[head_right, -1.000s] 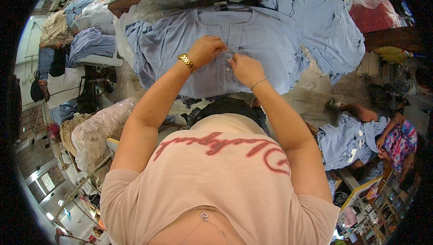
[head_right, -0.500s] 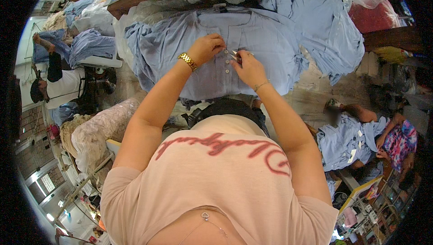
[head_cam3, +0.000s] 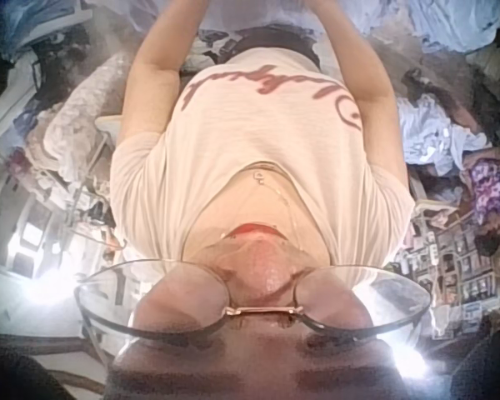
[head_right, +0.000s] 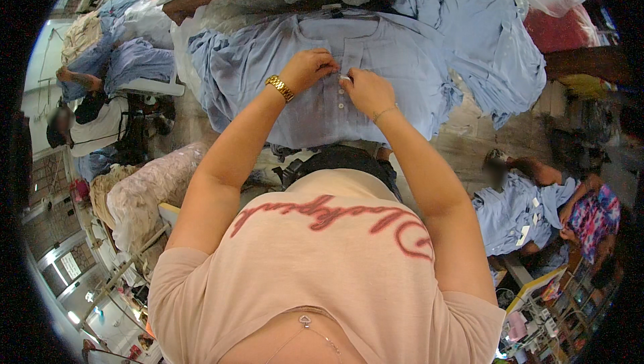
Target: The person picks up a shirt from a large pile, spreads it out on a work surface, and uses their hands to pull at the collar and seams.
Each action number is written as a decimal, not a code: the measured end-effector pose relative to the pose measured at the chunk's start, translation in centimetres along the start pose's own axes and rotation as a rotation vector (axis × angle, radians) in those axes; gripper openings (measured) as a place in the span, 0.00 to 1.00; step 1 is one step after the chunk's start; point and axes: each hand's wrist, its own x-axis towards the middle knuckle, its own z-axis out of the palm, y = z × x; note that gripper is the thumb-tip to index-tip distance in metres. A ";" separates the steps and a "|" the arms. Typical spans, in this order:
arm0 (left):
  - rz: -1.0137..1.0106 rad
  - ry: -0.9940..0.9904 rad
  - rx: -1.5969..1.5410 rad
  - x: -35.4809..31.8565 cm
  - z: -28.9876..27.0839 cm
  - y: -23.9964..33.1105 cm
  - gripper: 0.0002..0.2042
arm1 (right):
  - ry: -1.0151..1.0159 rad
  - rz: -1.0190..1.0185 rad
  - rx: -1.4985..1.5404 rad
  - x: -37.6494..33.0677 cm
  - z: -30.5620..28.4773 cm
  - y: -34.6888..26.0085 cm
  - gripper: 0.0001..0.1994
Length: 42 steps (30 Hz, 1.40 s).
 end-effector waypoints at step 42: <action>-0.110 -0.026 0.241 -9.4 -1.4 2.9 0.08 | 0.068 -0.468 0.066 -2.6 -0.5 9.3 0.07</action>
